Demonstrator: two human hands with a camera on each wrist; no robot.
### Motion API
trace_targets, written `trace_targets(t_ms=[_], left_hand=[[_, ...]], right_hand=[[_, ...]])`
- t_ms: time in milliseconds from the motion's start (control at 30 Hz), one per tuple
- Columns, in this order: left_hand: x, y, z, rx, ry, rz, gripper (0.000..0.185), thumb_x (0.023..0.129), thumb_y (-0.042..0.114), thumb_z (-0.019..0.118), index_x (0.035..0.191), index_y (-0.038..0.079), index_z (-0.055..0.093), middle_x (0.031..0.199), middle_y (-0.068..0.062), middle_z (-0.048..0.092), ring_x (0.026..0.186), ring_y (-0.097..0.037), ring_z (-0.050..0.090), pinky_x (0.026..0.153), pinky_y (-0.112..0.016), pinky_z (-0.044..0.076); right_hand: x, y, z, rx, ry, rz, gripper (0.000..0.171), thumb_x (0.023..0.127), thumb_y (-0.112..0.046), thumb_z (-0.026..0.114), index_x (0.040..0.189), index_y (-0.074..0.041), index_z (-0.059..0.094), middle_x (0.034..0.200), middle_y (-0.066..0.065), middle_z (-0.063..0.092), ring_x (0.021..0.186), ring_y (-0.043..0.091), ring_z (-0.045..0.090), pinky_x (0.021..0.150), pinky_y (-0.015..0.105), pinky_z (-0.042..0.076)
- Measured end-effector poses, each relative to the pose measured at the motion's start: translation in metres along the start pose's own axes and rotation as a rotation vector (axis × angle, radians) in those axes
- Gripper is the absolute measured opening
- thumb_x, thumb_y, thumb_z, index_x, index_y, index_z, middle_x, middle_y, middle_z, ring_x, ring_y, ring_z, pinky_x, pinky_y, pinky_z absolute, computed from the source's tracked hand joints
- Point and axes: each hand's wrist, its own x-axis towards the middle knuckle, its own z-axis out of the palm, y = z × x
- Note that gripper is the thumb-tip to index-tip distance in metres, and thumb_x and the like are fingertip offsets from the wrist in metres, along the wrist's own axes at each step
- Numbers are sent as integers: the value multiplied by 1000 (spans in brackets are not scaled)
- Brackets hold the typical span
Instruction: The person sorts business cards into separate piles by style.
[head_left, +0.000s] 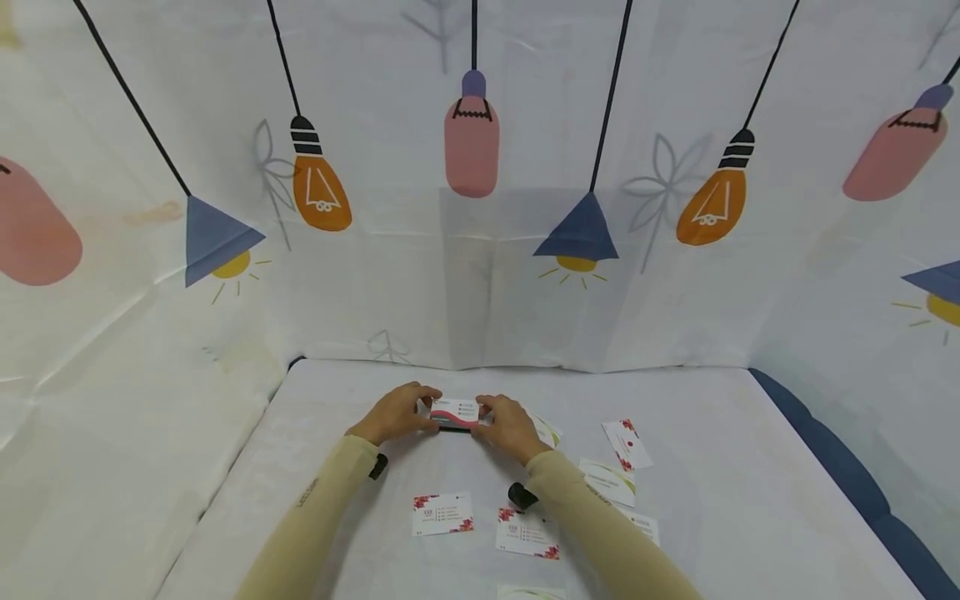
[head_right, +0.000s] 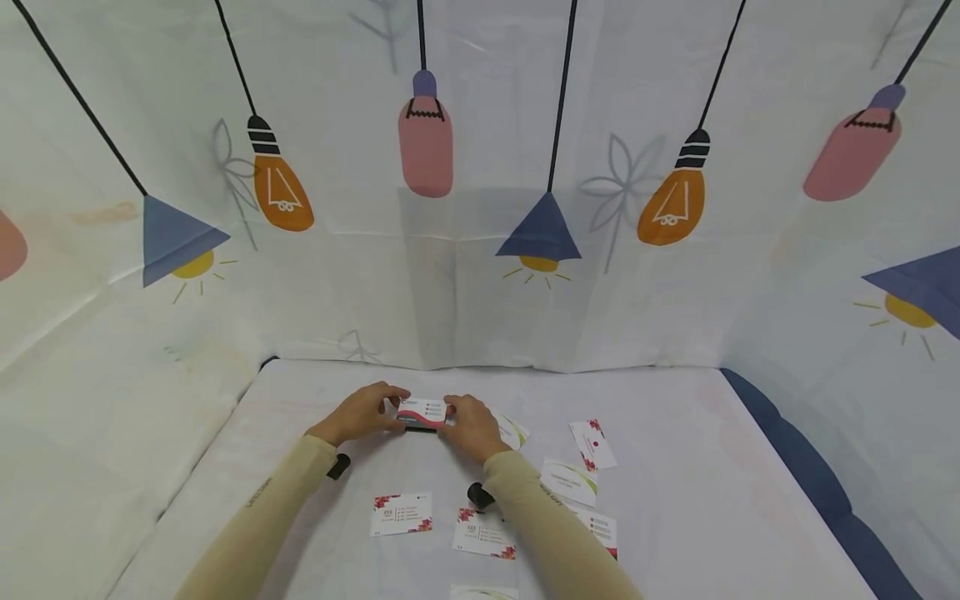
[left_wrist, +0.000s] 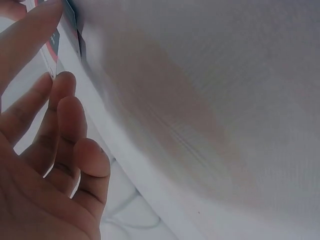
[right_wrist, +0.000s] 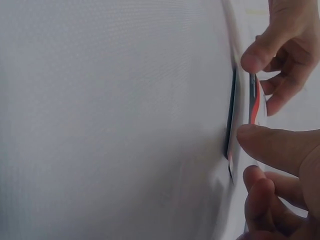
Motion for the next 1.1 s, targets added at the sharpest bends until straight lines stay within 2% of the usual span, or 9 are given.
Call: trace_targets(t_ms=[167,500,1100], left_hand=[[3,-3,2,23,-13,11,57,80,25,88,131,12,67,102,3,62,89,-14,54,86,-38,46],[3,-1,3,21,-30,23,55,81,24,88,130,11,67,103,1,63,89,-16,52,86,-39,45],[5,-3,6,3,-67,32,54,83,24,85,132,9,67,104,1,62,90,-16,51,86,-39,45]], right_hand=[[2,1,0,-24,-11,6,54,87,-20,81,135,-6,63,104,0,67,83,14,55,79,36,47],[4,7,4,-56,-21,23,53,85,-22,83,133,-6,65,102,-2,66,87,15,55,84,39,48],[4,2,3,-61,-36,52,52,84,-20,84,130,-4,66,98,-2,62,87,16,53,85,40,48]])
